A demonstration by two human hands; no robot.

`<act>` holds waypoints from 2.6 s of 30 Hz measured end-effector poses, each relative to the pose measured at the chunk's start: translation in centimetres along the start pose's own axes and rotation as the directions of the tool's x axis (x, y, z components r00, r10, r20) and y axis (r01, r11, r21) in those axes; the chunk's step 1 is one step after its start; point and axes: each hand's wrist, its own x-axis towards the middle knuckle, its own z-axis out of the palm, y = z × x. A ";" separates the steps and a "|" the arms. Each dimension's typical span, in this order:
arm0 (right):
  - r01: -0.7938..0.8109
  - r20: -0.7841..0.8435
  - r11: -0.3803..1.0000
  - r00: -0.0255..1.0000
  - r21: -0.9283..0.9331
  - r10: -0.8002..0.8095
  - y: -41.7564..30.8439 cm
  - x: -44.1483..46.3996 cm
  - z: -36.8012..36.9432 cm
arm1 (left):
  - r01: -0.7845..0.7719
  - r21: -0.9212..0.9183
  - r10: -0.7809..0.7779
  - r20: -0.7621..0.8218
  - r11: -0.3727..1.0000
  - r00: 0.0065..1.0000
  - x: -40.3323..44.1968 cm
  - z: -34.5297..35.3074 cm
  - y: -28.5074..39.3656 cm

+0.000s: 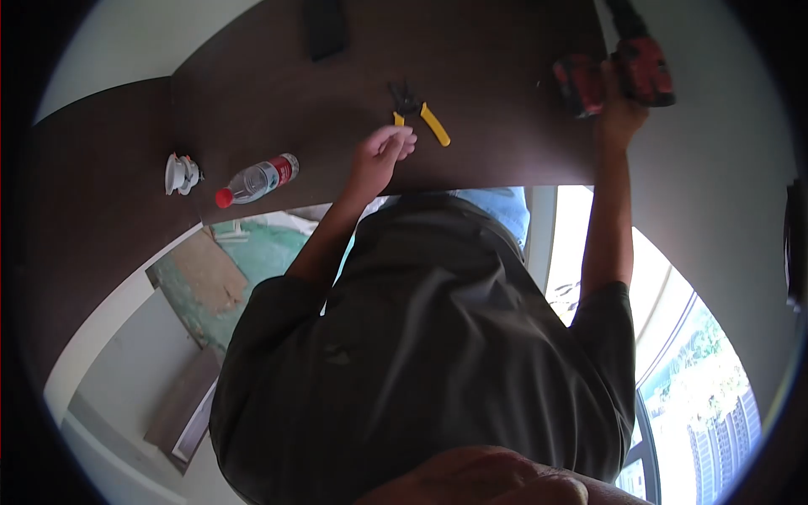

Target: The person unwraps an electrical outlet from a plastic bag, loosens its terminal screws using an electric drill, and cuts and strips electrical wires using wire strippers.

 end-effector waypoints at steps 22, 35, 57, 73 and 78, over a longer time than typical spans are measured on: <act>-0.096 -0.037 0.939 0.995 -0.330 0.089 -0.7 -4.8 0.7 | -0.187 0.078 0.188 -0.008 0.979 0.982 19.4 2.0 10.8; -0.143 0.439 0.933 0.852 -0.331 0.286 1.0 -7.5 7.2 | -0.365 0.880 0.252 0.295 0.305 0.922 35.6 5.2 14.6; -0.234 0.567 0.967 0.785 -0.098 0.248 0.5 -5.9 17.4 | -0.175 -0.246 0.176 -0.015 0.953 0.984 15.3 3.5 8.0; 0.024 0.620 0.967 0.771 -0.254 0.144 -1.7 -8.5 13.9 | 0.121 -0.609 0.072 0.282 0.784 0.957 12.6 4.4 7.6; 0.157 0.631 0.969 0.776 -0.191 -0.002 -1.0 -8.7 13.1 | 0.025 -0.516 0.135 0.269 0.856 0.953 12.1 4.3 7.2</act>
